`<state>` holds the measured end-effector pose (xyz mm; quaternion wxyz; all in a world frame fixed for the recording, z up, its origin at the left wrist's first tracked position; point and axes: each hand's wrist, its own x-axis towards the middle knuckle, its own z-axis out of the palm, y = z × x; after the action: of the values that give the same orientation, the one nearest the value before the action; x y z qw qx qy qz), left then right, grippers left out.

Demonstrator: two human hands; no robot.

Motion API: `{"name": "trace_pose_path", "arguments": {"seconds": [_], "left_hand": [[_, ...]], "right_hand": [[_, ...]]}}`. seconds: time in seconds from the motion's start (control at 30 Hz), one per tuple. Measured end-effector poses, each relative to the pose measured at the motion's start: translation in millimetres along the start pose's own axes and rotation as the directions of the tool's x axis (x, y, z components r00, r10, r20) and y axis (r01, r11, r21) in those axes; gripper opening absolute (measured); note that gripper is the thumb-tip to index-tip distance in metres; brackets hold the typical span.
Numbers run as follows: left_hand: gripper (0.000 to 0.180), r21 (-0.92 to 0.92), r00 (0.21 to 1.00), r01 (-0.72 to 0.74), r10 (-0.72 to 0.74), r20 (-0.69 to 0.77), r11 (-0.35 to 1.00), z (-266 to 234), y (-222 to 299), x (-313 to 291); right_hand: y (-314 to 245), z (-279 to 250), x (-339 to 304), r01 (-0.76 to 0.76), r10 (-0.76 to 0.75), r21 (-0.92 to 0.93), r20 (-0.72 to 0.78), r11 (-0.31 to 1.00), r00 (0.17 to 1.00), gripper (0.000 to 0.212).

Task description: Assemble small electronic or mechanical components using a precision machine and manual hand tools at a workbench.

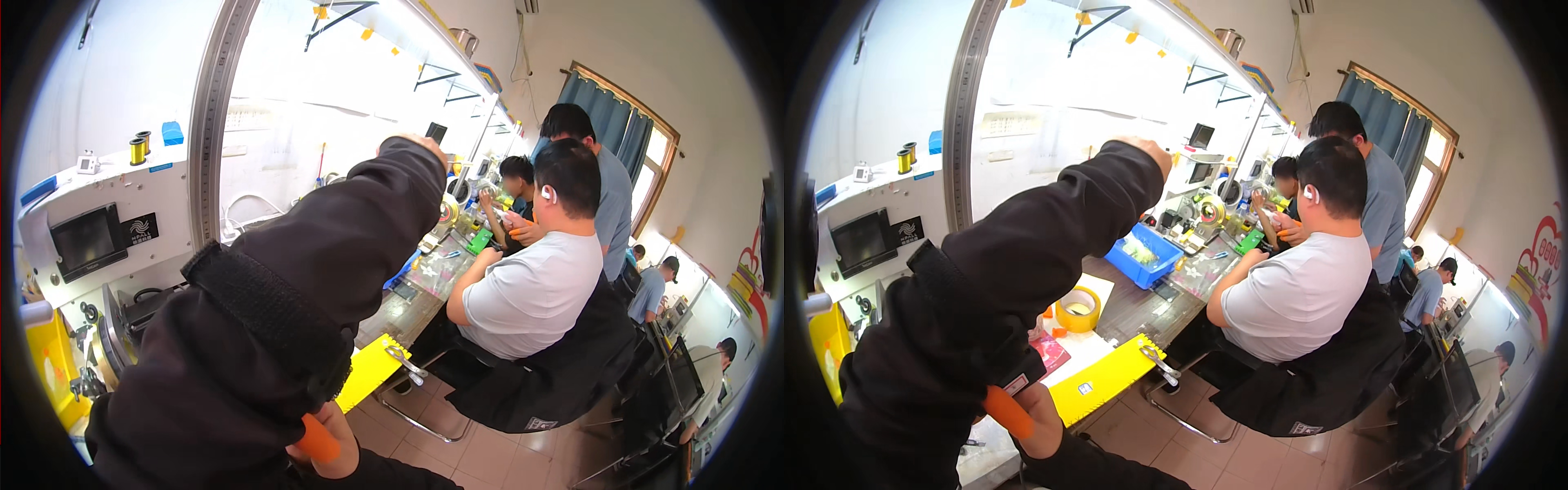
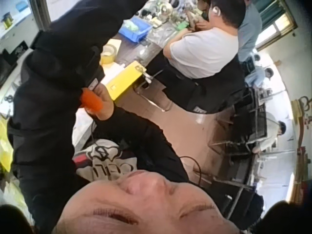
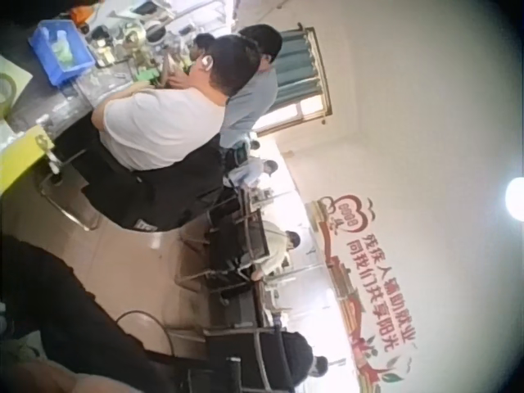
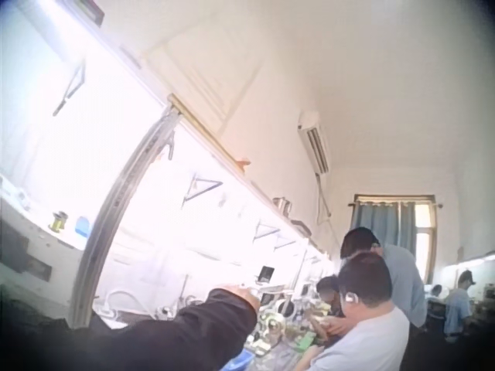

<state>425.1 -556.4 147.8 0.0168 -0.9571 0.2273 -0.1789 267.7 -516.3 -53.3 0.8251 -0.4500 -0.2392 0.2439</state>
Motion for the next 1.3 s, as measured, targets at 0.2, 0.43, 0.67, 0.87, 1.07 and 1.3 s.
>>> {"name": "trace_pose_path", "arguments": {"seconds": [0.2,0.43,0.67,0.87,1.07,1.3], "left_hand": [[0.026,0.001,0.999,0.043,-0.043,0.010,0.999,3,14,-18],[0.025,0.217,0.984,-0.039,0.074,-0.159,0.975,-70,62,-74],[0.024,0.230,0.999,0.043,-0.037,-0.028,0.972,16,36,-66],[0.024,0.222,0.996,0.087,-0.090,0.005,0.971,41,19,-74],[0.023,0.222,0.993,0.116,-0.114,-0.024,0.968,37,6,-77],[0.023,0.207,0.991,0.136,-0.130,-0.042,0.969,36,3,-79]], "right_hand": [[6,14,-38,0.174,-0.174,0.040,0.005,0.984,0.985,0.047],[-7,21,-62,0.388,-0.389,0.062,-0.005,0.919,0.921,0.046],[4,27,-58,0.512,-0.509,0.125,-0.060,0.850,0.859,0.038],[5,16,-57,0.445,-0.434,0.047,-0.155,0.894,0.888,0.035],[-5,3,-55,0.412,-0.422,-0.102,-0.109,0.905,0.900,0.034],[-15,27,-72,0.554,-0.534,-0.002,-0.266,0.833,0.802,0.038]]}}
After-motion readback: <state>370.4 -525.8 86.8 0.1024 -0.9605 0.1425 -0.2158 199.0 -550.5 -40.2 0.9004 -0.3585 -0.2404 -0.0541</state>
